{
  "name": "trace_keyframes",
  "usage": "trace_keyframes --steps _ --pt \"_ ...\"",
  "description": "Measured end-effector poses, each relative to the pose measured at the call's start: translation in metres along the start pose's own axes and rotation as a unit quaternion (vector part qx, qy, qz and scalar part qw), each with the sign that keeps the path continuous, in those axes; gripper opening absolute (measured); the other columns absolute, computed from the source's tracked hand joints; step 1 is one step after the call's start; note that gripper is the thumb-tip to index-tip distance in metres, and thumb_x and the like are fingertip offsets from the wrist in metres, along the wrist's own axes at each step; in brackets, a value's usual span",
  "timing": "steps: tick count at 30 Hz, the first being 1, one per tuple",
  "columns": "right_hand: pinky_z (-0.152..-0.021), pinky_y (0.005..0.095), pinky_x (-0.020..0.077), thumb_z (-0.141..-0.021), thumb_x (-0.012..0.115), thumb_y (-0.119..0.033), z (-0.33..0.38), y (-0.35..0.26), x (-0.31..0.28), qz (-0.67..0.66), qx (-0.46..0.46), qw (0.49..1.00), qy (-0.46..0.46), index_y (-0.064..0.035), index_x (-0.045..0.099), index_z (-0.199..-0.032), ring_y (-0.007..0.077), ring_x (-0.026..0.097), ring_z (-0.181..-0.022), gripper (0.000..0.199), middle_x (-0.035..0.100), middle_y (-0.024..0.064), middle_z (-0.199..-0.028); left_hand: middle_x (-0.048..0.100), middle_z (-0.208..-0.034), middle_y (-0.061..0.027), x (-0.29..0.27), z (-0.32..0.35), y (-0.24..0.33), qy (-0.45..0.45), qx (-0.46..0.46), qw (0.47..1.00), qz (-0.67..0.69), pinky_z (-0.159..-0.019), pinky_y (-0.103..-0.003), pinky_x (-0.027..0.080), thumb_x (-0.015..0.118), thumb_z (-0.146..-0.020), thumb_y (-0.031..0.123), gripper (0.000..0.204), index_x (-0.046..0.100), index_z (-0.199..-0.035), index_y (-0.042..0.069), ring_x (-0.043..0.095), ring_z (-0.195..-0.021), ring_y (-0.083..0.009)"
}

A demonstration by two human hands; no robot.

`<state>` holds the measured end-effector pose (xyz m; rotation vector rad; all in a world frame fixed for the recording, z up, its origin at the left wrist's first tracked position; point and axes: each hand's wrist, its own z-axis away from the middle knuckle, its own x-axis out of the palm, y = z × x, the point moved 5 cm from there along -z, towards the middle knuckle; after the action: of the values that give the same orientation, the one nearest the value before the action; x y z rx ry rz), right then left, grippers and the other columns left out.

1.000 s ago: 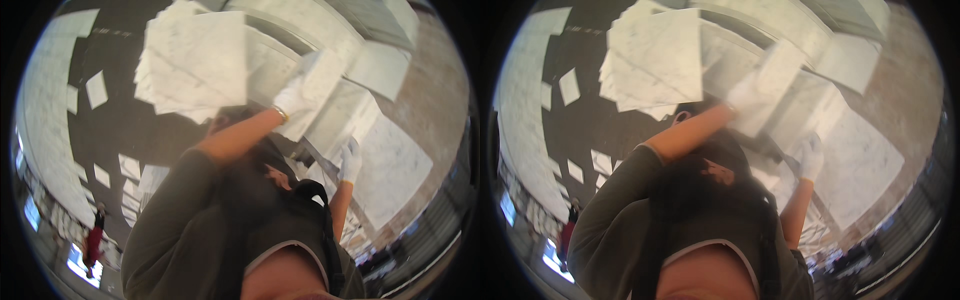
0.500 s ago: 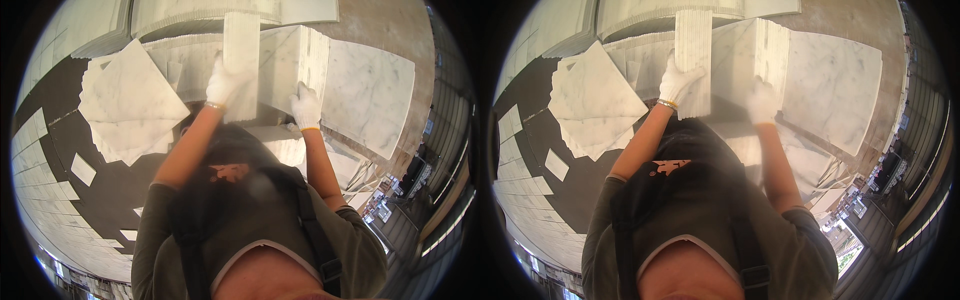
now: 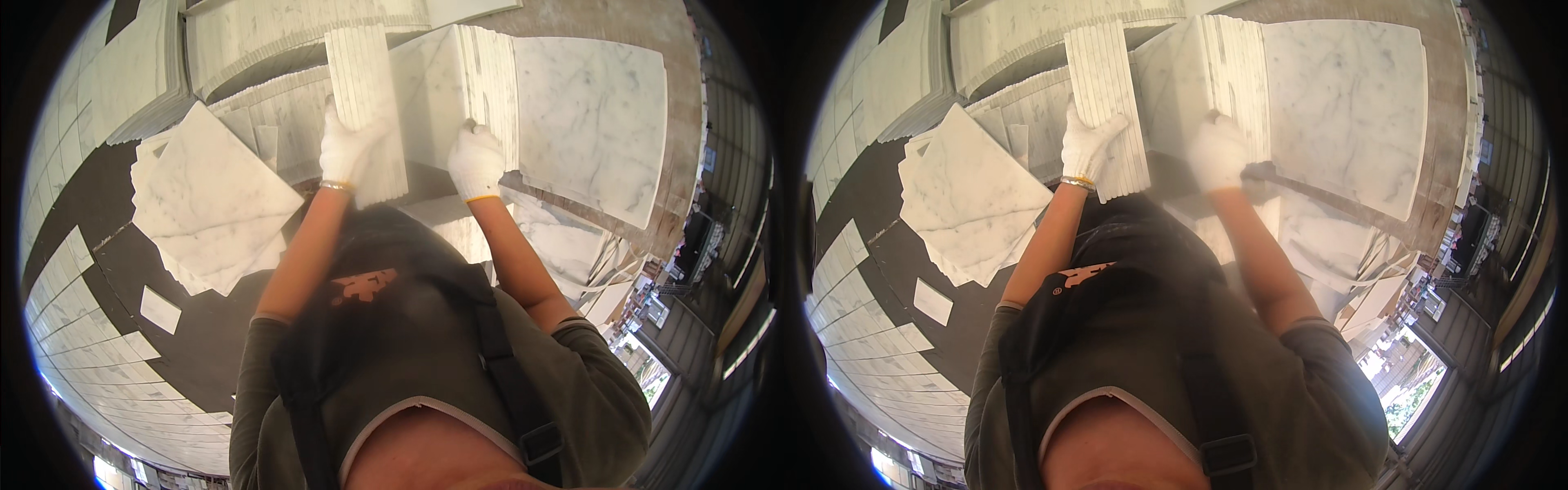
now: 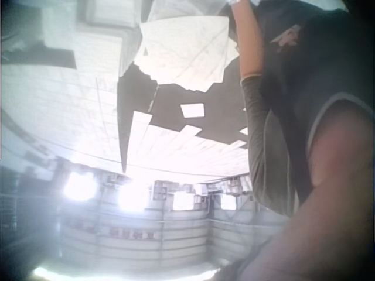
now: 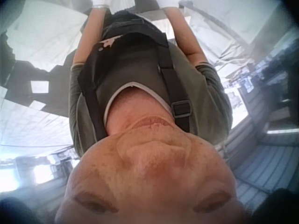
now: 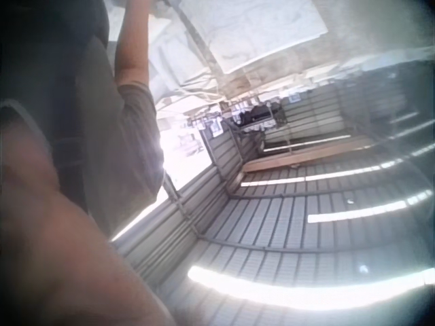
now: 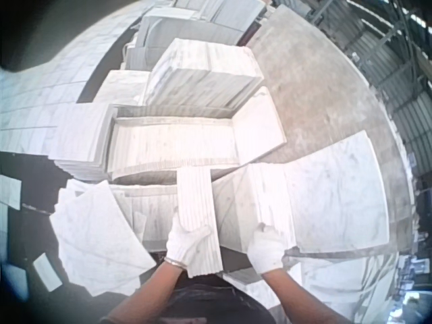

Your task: The person repeatedly picks up white rectangular tiles from a large pile and places them onto a growing stack on the floor. The person handles the tiles one at a time, aligning them as they build the stack.

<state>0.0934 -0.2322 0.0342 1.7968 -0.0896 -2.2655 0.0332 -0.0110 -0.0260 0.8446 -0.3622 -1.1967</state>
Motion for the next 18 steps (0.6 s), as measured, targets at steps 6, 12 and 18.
trace_keyframes --steps 6,12,18 --pt "-0.075 0.0499 0.0553 -0.086 0.062 -0.016 0.0 -0.001 -0.003 -0.072 0.002 0.997 0.033 -0.0027 0.064 -0.108 0.0386 0.068 -0.089 0.026 0.067 0.0199 -0.095 0.07 -0.125 -0.018 0.001 -0.002 -0.003 0.0 0.004 1.0 -0.006 -0.097 -0.04 0.054 0.086 -0.07 0.044 0.108 0.033 -0.158 0.011 0.069 -0.112 -0.0313" --pt "-0.081 0.0485 0.054 -0.081 0.072 -0.036 -0.03 0.008 0.003 -0.202 0.106 0.973 -0.04 -0.0064 0.07 -0.108 0.0377 0.07 -0.094 0.041 0.072 0.0196 -0.103 0.068 -0.129 -0.02 0.006 -0.014 -0.013 -0.005 -0.007 0.999 -0.039 -0.099 -0.041 0.053 0.087 -0.069 0.047 0.113 0.031 -0.16 0.013 0.067 -0.116 -0.0336" --pt "-0.085 0.0448 0.0542 -0.078 0.073 -0.041 -0.062 -0.03 0.033 -0.263 -0.011 0.957 -0.121 -0.0068 0.073 -0.114 0.0365 0.072 -0.094 0.049 0.075 0.0202 -0.1 0.072 -0.117 -0.0162 0.003 -0.01 -0.012 0.017 0.025 0.999 -0.036 -0.077 -0.038 0.062 0.087 -0.068 0.044 0.116 0.025 -0.162 0.016 0.074 -0.096 -0.0271"
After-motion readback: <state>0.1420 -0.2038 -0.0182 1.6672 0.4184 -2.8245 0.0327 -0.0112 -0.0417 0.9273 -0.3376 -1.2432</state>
